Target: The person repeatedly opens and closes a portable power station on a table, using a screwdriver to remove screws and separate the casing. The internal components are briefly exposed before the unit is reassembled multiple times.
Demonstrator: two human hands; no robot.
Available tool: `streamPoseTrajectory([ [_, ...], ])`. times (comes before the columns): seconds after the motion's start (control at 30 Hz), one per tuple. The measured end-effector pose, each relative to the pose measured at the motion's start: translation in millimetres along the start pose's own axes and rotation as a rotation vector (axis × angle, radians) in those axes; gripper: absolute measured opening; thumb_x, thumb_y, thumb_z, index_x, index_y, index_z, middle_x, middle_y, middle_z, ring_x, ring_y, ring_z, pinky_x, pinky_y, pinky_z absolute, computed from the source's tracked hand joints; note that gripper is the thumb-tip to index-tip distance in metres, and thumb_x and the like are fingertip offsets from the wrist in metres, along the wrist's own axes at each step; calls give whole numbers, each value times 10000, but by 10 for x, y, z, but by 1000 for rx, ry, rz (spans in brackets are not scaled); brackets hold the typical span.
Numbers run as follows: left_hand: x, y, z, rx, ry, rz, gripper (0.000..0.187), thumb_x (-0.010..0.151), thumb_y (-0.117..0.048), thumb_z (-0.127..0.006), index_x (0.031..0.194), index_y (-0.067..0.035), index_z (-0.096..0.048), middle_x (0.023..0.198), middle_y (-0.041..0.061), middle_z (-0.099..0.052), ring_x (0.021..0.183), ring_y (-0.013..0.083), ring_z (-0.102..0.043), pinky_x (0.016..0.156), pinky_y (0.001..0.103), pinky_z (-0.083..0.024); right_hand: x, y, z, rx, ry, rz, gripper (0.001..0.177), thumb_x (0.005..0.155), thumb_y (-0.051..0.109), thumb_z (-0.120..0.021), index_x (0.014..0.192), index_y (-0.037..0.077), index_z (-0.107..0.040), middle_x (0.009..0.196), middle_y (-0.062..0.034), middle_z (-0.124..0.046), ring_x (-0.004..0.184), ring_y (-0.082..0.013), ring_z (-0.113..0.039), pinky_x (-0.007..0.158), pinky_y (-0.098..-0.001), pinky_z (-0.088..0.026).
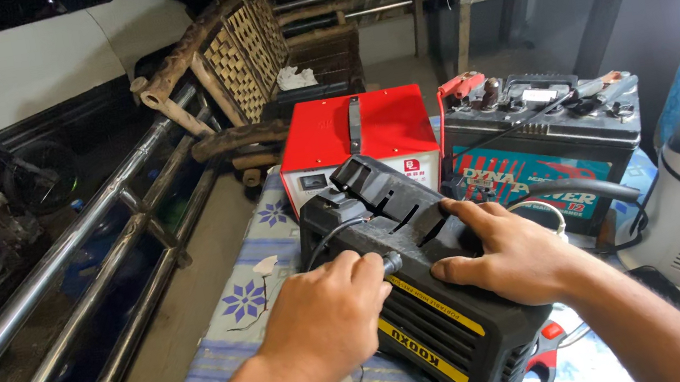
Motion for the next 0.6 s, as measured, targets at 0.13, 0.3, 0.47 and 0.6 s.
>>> streamPoseTrajectory([
  [0.13, 19, 250, -224, -97, 78, 407, 271, 971, -335, -633, 890, -76, -619, 826, 196, -719, 753, 413, -695, 685, 534, -536, 45, -20, -4, 26, 6, 30, 1015, 705, 613, -768, 1567, 208, -419, 1401, -157, -561, 1294, -307, -596, 1067, -389, -479],
  [0.3, 28, 375, -261, -331, 18, 605, 285, 972, -307, -642, 947, -24, -630, 900, 260, -740, 846, 462, -691, 747, 558, -538, 43, 16, 38, 36, -32, 84, 1002, 715, 602, -790, 1549, 173, -437, 1447, -191, -514, 1305, -336, -567, 1068, -397, -460],
  [0.47, 8, 189, -61, -273, -33, 316, 282, 832, -188, -657, 1038, -27, -551, 964, 235, -703, 818, 485, -671, 668, 576, -518, 27, -52, 14, 19, -13, 57, 1009, 705, 611, -771, 1562, 207, -425, 1443, -158, -527, 1312, -323, -568, 1073, -394, -461],
  [0.6, 43, 195, -109, -116, 99, 331, 225, 928, -272, -612, 959, -54, -568, 894, 194, -729, 791, 444, -692, 692, 565, -524, 63, -79, -2, -12, 21, 8, 1033, 709, 625, -761, 1590, 235, -390, 1468, -157, -494, 1328, -325, -555, 1087, -400, -457],
])
Point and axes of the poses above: each hand's wrist, its own x-axis towards the middle knuckle, its own z-axis out of the back of the hand, y = z × x, the point moved 9 cm from there along x, towards the middle knuckle
